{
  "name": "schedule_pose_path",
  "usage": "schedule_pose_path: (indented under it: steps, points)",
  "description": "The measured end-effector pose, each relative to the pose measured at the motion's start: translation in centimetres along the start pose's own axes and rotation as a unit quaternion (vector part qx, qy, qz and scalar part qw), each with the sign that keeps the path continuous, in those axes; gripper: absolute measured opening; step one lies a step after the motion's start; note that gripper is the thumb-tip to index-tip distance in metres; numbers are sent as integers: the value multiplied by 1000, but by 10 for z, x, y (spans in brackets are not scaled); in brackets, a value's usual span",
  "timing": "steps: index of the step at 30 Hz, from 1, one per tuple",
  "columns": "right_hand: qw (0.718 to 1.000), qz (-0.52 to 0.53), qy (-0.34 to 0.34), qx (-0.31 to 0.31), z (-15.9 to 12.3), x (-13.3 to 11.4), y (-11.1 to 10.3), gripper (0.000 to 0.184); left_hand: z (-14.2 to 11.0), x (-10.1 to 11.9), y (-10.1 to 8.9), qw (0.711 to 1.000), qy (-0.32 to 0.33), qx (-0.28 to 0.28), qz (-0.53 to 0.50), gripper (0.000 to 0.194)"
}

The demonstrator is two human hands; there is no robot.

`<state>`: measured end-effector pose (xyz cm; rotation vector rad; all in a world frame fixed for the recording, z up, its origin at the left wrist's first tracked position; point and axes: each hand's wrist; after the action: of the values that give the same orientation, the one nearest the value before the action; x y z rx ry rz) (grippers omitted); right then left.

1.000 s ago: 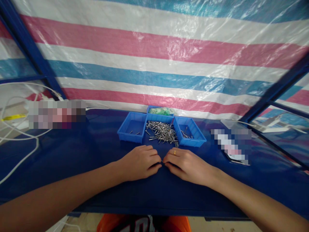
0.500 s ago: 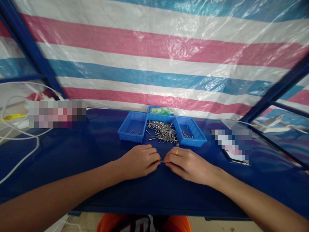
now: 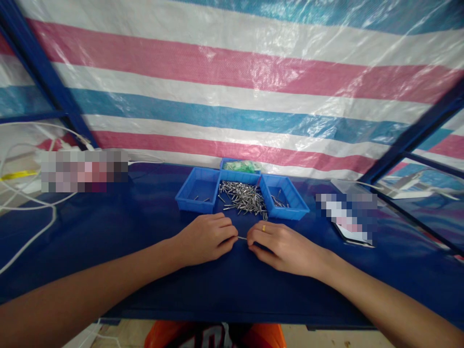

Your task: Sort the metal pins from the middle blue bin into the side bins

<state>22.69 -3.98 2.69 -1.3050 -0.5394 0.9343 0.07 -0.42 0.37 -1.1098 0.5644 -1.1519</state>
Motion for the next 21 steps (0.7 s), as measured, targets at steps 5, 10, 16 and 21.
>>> schedule_pose_path:
  steps: [5,10,16,21]
  points:
    - [1000,1,2,-12,1,0,-1,15,-1,1,-1,1000,-2,2,-5,22]
    - [1000,2,1,-23,1,1,2,16,0,1,0,1000,-11,12,-24,19]
    - [1000,9,-7,-28,1,-1,3,20,0,5,-2,998,-15,8,-65,15]
    - [999,15,-9,-33,2,-3,2,23,1,6,2,996,-12,-22,-81,13]
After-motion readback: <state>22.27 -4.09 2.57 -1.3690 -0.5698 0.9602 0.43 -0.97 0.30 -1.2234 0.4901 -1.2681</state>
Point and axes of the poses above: each hand's wrist, its own z-axis towards the middle knuckle, its own y-axis out of the palm, x = y × z, and after that the axes turned 7 degrees about -z, right-handed
